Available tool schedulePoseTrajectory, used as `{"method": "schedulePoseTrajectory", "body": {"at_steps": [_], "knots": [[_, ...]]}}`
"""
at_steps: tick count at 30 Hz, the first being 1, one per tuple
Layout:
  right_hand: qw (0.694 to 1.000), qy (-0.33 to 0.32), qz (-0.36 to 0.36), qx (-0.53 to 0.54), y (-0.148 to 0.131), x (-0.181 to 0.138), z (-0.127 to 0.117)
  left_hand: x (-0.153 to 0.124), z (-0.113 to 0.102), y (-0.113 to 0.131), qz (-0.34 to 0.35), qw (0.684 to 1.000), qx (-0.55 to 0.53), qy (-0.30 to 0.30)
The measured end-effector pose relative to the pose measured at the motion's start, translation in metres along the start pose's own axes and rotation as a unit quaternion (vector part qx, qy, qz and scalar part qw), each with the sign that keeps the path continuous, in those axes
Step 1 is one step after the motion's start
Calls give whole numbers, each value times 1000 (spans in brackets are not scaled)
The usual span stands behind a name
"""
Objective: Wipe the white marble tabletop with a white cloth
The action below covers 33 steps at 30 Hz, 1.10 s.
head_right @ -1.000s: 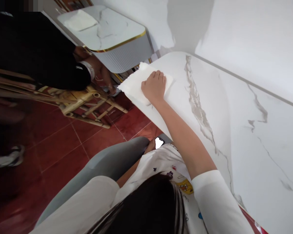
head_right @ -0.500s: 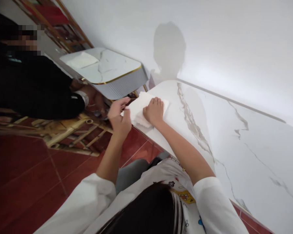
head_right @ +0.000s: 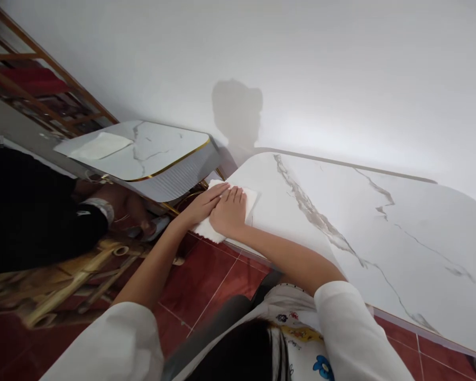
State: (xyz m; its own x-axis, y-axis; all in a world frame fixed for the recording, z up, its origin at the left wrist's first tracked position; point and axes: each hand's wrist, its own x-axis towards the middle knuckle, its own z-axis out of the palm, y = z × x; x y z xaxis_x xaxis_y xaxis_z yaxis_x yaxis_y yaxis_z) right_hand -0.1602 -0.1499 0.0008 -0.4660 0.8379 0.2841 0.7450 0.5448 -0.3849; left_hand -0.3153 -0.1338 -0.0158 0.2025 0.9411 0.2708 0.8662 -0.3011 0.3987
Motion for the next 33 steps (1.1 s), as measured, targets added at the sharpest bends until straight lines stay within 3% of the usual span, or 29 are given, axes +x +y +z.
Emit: {"method": "schedulePoseTrajectory", "body": {"at_steps": [4, 8, 14, 19, 26, 33], "knots": [[999, 28, 14, -20, 22, 41, 7, 51, 8, -17, 19, 1000, -5, -4], [998, 43, 39, -28, 61, 85, 7, 114, 23, -28, 44, 999, -9, -13], [995, 65, 55, -51, 128, 139, 0, 202, 53, -23, 63, 997, -30, -16], [993, 71, 76, -63, 164, 172, -2, 251, 67, -18, 62, 996, -60, 5], [984, 111, 117, -72, 161, 184, -1, 271, 63, -13, 67, 995, -65, -27], [987, 90, 113, -73, 133, 156, 1, 235, 53, -15, 104, 993, -34, -44]]}}
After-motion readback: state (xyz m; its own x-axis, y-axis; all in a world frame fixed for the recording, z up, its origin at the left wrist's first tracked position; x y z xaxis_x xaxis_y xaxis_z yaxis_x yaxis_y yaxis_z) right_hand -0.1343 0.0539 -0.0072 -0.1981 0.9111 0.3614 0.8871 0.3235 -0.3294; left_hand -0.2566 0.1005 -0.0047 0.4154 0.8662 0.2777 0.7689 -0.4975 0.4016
